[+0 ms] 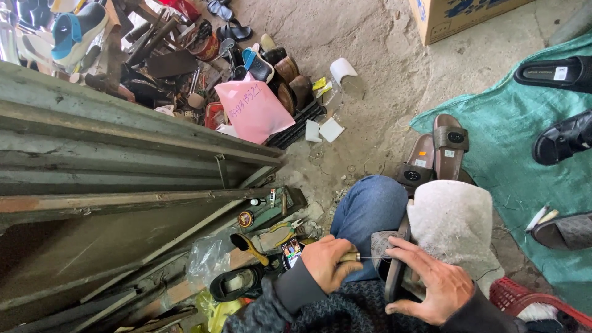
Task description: Hand-stitching the upper part of a sandal to its sole using a needle and thread.
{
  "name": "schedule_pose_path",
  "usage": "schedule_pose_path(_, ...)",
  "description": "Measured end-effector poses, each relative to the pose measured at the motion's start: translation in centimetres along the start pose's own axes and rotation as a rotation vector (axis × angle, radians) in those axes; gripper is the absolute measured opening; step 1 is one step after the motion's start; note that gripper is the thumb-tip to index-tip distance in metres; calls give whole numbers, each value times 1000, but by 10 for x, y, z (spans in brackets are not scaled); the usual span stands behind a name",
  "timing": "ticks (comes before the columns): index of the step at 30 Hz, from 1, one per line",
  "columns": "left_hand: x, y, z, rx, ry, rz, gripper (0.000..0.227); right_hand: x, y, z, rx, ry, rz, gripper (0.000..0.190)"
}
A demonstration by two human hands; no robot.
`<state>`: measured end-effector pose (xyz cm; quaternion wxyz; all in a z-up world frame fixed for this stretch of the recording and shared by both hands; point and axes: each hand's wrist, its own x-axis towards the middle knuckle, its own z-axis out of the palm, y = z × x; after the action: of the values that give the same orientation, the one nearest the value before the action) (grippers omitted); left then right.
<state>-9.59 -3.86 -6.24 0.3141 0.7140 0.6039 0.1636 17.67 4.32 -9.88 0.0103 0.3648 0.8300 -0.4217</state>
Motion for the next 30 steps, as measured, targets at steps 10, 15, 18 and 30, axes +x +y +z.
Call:
schedule_pose_path(10,-4,7,18,318,28,61,37,-2,-1,8,-14,95,-68,105)
schedule_pose_path(15,20,35,44,443,146,123,32,-1,-6,10,-22,203,-145,106)
schedule_pose_path(18,28,31,45,265,54,105,27,-3,3,13,28,167,-114,108)
schedule_pose_path(30,25,11,44,186,55,126,43,5,1,11,7,196,-147,106)
